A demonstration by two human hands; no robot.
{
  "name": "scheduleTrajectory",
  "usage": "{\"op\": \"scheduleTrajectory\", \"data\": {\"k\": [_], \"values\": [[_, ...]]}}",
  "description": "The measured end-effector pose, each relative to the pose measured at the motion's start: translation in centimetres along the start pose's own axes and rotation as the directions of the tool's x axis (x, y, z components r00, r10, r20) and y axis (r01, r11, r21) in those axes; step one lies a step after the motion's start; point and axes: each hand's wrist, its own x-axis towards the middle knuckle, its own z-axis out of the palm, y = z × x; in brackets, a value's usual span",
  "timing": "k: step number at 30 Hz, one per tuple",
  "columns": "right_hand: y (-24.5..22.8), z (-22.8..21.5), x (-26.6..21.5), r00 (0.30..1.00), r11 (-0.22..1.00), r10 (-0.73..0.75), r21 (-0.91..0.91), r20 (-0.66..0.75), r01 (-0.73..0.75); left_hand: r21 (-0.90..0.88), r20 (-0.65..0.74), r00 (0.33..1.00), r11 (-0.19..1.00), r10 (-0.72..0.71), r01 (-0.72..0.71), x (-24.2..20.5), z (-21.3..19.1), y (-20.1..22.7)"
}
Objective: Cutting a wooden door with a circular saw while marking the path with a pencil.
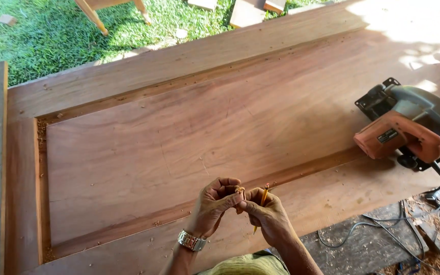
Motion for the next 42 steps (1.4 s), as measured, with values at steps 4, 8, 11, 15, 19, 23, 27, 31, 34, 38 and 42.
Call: {"op": "scheduleTrajectory", "data": {"k": [4, 8, 11, 15, 19, 23, 27, 31, 34, 38, 42], "values": [[-0.4, 0.2, -0.8, 0.995, 0.99, 0.097, 0.099, 0.028, -0.099, -0.116, 0.023, 0.992, 0.986, -0.12, 0.122, -0.1, -0.8, -0.8], [-0.7, -0.3, -0.5, 0.984, 0.966, 0.176, 0.194, -0.013, -0.17, -0.227, 0.042, 0.98, 0.953, -0.197, 0.201, 0.3, -0.9, -0.9], [-0.4, -1.0, 0.1, 0.982, 0.958, 0.186, 0.226, -0.025, -0.176, -0.25, 0.03, 0.972, 0.94, -0.231, 0.231, 1.0, -1.0, -0.7], [-0.1, -1.1, 0.6, 0.984, 0.951, 0.177, 0.259, -0.014, -0.167, -0.282, 0.033, 0.967, 0.926, -0.252, 0.251, 1.4, -2.0, -1.0], [0.5, -1.0, 0.6, 0.988, 0.962, 0.152, 0.228, 0.009, -0.15, -0.3, 0.066, 0.972, 0.925, -0.225, 0.234, 1.4, -3.1, -2.2], [0.1, -0.2, 0.6, 0.999, 0.999, 0.016, -0.036, -0.043, -0.018, -0.138, 0.042, 0.987, 0.978, -0.152, 0.157, 1.6, -3.0, -2.2], [0.3, 0.3, 0.4, 0.998, 0.997, -0.005, -0.081, -0.063, 0.0, 0.046, 0.016, 0.995, 0.994, -0.097, 0.096, 1.5, -3.3, -2.8], [0.3, 0.9, 0.2, 0.995, 0.998, 0.001, -0.065, -0.095, -0.007, 0.143, 0.035, 0.998, 0.988, -0.061, 0.056, 1.5, -3.7, -2.4], [0.3, 1.3, 0.0, 0.992, 0.994, 0.018, -0.105, -0.122, -0.031, 0.164, 0.083, 0.995, 0.986, -0.055, 0.041, 1.1, -3.9, -1.8], [1.4, 0.4, 0.1, 0.995, 0.999, 0.006, -0.041, -0.101, -0.01, 0.151, 0.117, 0.991, 0.988, -0.058, 0.04, 0.5, -4.5, -2.5], [2.1, -0.3, 0.3, 0.992, 0.996, -0.009, -0.092, -0.128, -0.003, 0.179, 0.106, 0.992, 0.982, -0.073, 0.053, -0.2, -4.3, -3.3]]}}
